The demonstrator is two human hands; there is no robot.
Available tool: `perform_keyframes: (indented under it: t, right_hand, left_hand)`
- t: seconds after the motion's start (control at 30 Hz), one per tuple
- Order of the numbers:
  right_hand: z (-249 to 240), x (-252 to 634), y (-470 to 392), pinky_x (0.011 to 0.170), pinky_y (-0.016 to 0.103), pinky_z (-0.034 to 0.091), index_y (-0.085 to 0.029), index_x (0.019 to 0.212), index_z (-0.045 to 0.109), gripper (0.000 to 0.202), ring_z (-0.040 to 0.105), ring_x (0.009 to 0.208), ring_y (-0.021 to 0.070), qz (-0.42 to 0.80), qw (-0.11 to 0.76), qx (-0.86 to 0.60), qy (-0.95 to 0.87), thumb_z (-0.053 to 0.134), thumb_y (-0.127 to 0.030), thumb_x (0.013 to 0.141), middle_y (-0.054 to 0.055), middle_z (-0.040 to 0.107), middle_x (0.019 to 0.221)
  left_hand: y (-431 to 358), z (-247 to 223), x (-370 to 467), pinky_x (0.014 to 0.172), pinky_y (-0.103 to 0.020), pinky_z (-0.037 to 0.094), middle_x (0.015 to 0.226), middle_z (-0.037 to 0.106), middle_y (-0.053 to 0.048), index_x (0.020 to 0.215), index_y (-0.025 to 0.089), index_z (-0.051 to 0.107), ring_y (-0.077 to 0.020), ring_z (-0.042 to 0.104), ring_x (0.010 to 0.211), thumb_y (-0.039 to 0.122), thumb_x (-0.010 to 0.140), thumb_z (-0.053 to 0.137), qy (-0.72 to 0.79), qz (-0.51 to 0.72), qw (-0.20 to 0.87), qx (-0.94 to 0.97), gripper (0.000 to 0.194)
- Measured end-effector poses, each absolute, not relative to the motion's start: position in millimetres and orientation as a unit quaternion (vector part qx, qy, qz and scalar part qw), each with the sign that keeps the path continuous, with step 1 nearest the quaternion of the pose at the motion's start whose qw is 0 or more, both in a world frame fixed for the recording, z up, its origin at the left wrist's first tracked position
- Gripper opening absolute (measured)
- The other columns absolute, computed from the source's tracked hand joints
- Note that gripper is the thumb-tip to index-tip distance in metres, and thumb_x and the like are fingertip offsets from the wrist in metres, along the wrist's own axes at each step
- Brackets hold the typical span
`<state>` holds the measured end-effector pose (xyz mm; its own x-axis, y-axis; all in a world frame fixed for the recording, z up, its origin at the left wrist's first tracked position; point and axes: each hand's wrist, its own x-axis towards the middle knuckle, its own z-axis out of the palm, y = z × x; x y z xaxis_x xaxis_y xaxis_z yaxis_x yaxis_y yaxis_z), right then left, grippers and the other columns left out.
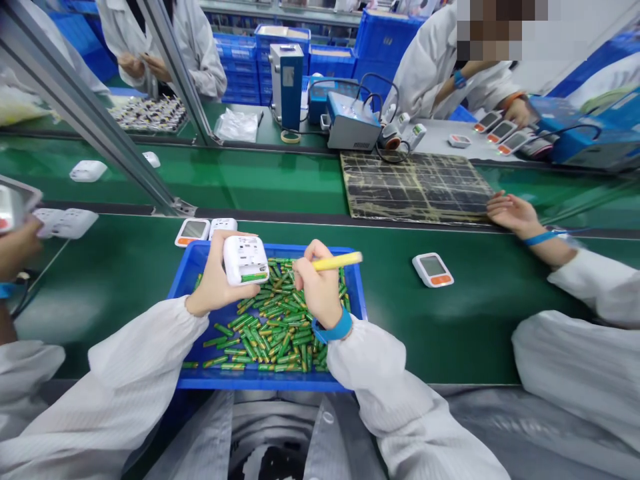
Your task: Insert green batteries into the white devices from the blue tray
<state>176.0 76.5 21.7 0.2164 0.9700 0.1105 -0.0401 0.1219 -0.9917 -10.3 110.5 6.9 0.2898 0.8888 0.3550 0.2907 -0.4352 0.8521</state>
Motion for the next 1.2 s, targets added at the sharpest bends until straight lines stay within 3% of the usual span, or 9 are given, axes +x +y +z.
perform_keyframes:
  t: [0.1, 0.3, 0.6, 0.77, 0.97, 1.07, 1.2]
  right_hand:
    - [26.7, 172.8, 75.9, 0.034, 0.019, 0.024, -0.025, 0.068, 0.037, 0.021, 0.039, 0.030, 0.0095, 0.545, 0.607, -0.437, -0.378, 0.057, -0.020, 0.072, -0.010, 0.047, 0.037]
    - [31.4, 165.2, 68.3, 0.033, 0.017, 0.026, -0.024, 0.071, 0.038, 0.023, 0.042, 0.029, 0.0087, 0.592, 0.582, -0.398, -0.389, 0.060, -0.021, 0.073, -0.008, 0.058, 0.041]
    - [22.3, 166.1, 68.3, 0.035, 0.017, 0.023, -0.024, 0.066, 0.037, 0.024, 0.037, 0.031, 0.0068, 0.541, 0.595, -0.430, -0.412, 0.060, -0.017, 0.070, -0.009, 0.052, 0.038]
    - [24.8, 165.7, 71.2, 0.036, 0.017, 0.029, -0.025, 0.071, 0.034, 0.022, 0.034, 0.030, 0.0075, 0.631, 0.576, -0.385, -0.349, 0.055, -0.019, 0.074, -0.011, 0.051, 0.038]
    - [30.7, 162.8, 74.9, 0.034, 0.016, 0.028, -0.025, 0.072, 0.034, 0.021, 0.028, 0.029, 0.0066, 0.762, 0.480, -0.303, -0.312, 0.055, -0.022, 0.073, -0.010, 0.051, 0.038]
    - [28.9, 164.5, 78.6, 0.034, 0.015, 0.026, -0.024, 0.070, 0.034, 0.021, 0.026, 0.029, 0.0060, 0.762, 0.490, -0.297, -0.303, 0.055, -0.022, 0.072, -0.010, 0.048, 0.036]
    - [23.2, 172.9, 87.8, 0.035, 0.015, 0.022, -0.023, 0.064, 0.030, 0.031, 0.022, 0.032, 0.0045, 0.754, 0.526, -0.310, -0.242, 0.060, -0.019, 0.068, -0.010, 0.042, 0.035]
  left_hand:
    - [112.0, 6.8, -10.4, 0.083, -0.036, 0.051, 0.119, 0.055, -0.008, 0.115, 0.023, 0.040, -0.0216, 0.061, 0.101, 0.019, 0.052, 0.077, 0.350, 0.467, 0.421, 0.695, 0.073]
    - [108.2, 6.2, -6.1, 0.081, -0.033, 0.053, 0.120, 0.055, -0.008, 0.118, 0.023, 0.042, -0.0205, 0.062, 0.100, 0.016, 0.053, 0.078, 0.338, 0.464, 0.418, 0.704, 0.075]
    - [106.9, 7.7, -6.3, 0.083, -0.034, 0.053, 0.121, 0.056, -0.008, 0.117, 0.024, 0.042, -0.0220, 0.062, 0.104, 0.019, 0.053, 0.080, 0.329, 0.468, 0.421, 0.704, 0.075]
    - [106.5, 4.3, -6.4, 0.080, -0.033, 0.053, 0.122, 0.055, -0.008, 0.116, 0.025, 0.037, -0.0214, 0.061, 0.103, 0.022, 0.057, 0.079, 0.307, 0.469, 0.473, 0.680, 0.072]
    - [104.0, -2.5, 2.8, 0.088, -0.043, 0.047, 0.109, 0.054, -0.005, 0.118, 0.023, 0.040, -0.0245, 0.058, 0.098, 0.022, 0.055, 0.077, 0.370, 0.353, 0.323, 0.797, 0.073]
    - [104.1, -4.1, 5.5, 0.088, -0.044, 0.045, 0.110, 0.052, -0.006, 0.120, 0.022, 0.038, -0.0247, 0.057, 0.097, 0.020, 0.058, 0.073, 0.366, 0.323, 0.297, 0.821, 0.071]
    - [119.3, -7.0, 3.7, 0.090, -0.042, 0.044, 0.124, 0.043, -0.011, 0.127, 0.022, 0.030, -0.0267, 0.054, 0.107, 0.023, 0.061, 0.071, 0.412, 0.380, 0.266, 0.784, 0.078]
